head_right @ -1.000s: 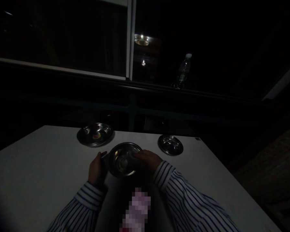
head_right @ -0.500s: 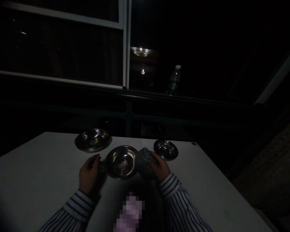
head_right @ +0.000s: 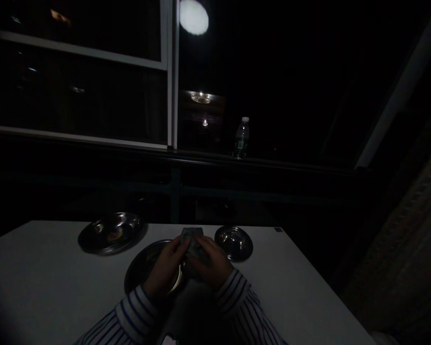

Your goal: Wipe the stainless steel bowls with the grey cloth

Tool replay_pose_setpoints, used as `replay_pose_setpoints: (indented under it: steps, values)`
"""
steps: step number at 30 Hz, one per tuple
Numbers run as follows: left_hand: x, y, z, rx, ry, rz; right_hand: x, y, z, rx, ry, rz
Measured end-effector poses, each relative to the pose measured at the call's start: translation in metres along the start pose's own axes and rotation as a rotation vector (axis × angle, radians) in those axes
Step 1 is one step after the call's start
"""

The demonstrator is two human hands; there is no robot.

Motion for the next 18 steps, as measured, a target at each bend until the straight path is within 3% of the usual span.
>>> replay_pose_setpoints:
  steps: [9, 14, 18]
  values:
    - [0.016, 0.016, -0.002, 0.053, -0.209, -0.12, 0.036, 0.022, -0.032, -0.15, -0.021, -0.118]
    - [-0.003, 0.022, 0.004, 0.116, -0.269, 0.034, 0.03, 0.025, -0.041, -0.234, 0.059, -0.066]
    - [-0.001, 0.025, 0.011, 0.126, -0.199, 0.013, 0.023, 0.026, -0.039, -0.254, 0.102, -0.01]
Point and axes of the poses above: each hand's wrist, its own y-axis towards the middle knuckle, its own x-axis out of the back of the hand, z = x × y, the point moved 10 cm from there along y, towards the middle knuckle, and after that the axes turned 8 degrees about -y, right-handed, at the moved point
